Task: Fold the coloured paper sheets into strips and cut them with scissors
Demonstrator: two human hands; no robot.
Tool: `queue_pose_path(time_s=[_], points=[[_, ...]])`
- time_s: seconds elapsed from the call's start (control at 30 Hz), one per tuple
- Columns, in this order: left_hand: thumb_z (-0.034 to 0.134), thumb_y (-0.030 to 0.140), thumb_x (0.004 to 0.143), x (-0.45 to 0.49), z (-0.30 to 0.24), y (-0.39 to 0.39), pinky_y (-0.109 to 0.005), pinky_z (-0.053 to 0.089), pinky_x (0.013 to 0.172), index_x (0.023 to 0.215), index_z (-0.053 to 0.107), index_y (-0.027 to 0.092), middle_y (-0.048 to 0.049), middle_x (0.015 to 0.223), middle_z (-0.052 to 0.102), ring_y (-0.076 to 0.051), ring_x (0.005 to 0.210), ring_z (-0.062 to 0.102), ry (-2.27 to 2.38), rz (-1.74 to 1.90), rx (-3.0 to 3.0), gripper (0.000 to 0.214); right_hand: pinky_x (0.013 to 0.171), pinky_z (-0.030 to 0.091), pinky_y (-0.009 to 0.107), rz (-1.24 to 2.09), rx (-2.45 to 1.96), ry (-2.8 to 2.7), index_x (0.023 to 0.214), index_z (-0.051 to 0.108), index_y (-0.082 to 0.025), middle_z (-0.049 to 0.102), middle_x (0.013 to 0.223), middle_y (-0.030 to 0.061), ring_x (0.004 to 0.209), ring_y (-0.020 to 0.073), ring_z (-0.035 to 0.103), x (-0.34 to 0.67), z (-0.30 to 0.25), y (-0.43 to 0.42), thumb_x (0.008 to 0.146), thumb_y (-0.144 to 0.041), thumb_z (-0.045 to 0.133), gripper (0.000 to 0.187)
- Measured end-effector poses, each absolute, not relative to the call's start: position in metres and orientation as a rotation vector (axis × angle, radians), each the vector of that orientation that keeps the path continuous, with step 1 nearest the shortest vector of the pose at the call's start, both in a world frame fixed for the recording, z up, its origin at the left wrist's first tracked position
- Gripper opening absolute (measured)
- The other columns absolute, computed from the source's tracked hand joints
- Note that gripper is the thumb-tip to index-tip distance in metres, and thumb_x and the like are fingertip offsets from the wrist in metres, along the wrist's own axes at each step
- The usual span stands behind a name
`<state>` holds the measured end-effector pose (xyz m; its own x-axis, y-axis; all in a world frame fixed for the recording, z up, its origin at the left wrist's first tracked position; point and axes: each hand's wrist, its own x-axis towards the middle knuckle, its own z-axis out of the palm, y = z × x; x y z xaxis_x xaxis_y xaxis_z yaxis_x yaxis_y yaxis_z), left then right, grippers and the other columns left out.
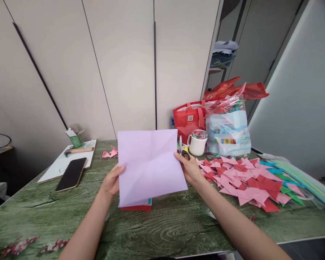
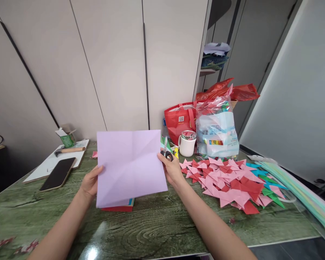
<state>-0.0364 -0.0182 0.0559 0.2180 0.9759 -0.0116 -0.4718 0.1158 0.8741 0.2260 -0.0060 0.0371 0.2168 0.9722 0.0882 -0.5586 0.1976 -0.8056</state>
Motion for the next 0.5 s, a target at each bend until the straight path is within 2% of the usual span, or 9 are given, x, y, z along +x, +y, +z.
queue_pose_path(time_s=[0.13, 0.23, 0.33, 0.4, 0.5], points=[[0.073, 0.01, 0.055, -0.036, 0.049, -0.018, -0.033, 0.057, 0.069, 0.1, 0.066, 0.015, -0.0068, 0.081, 0.074, -0.027, 0.073, 0.07, 0.579, 1.117, 0.89, 0.047, 0.059, 0.053, 0.027, 1.21, -0.773, -0.672, 0.09, 0.069, -0.019, 0.071, 0.076, -0.0005, 0.063, 0.0147, 0.063, 0.229, 0.034, -0.008, 0.047, -0.03, 0.085, 0.047], [0.07, 0.011, 0.061, -0.036, 0.045, -0.014, -0.034, 0.055, 0.073, 0.091, 0.067, 0.013, -0.0077, 0.081, 0.074, -0.026, 0.074, 0.07, 0.52, 1.086, 0.887, 0.03, 0.059, 0.052, 0.027, 1.205, -0.789, -0.664, 0.091, 0.07, -0.017, 0.071, 0.077, 0.0011, 0.063, 0.0157, 0.063, 0.23, 0.032, -0.007, 0.046, -0.031, 0.085, 0.049], [0.067, 0.02, 0.071, -0.036, 0.043, -0.011, -0.037, 0.05, 0.087, 0.087, 0.067, 0.013, -0.0076, 0.084, 0.074, -0.026, 0.085, 0.069, 0.456, 1.107, 0.882, 0.017, 0.062, 0.052, 0.029, 1.192, -0.796, -0.636, 0.089, 0.07, -0.016, 0.072, 0.078, 0.0021, 0.065, 0.0169, 0.064, 0.23, 0.029, -0.005, 0.045, -0.031, 0.085, 0.049], [0.064, 0.027, 0.075, -0.034, 0.043, -0.01, -0.042, 0.044, 0.095, 0.094, 0.067, 0.014, -0.009, 0.091, 0.073, -0.029, 0.097, 0.065, 0.418, 1.122, 0.888, 0.023, 0.064, 0.052, 0.03, 1.167, -0.799, -0.603, 0.088, 0.07, -0.016, 0.072, 0.079, 0.0023, 0.068, 0.0176, 0.064, 0.23, 0.027, -0.003, 0.044, -0.03, 0.085, 0.049], [0.071, 0.031, 0.071, -0.029, 0.046, -0.015, -0.044, 0.038, 0.101, 0.105, 0.064, 0.015, -0.0097, 0.099, 0.071, -0.032, 0.108, 0.059, 0.366, 1.104, 0.944, 0.038, 0.066, 0.052, 0.028, 1.092, -0.814, -0.537, 0.086, 0.069, -0.016, 0.071, 0.079, 0.0009, 0.07, 0.0163, 0.064, 0.232, 0.024, -0.001, 0.044, -0.029, 0.084, 0.047]])
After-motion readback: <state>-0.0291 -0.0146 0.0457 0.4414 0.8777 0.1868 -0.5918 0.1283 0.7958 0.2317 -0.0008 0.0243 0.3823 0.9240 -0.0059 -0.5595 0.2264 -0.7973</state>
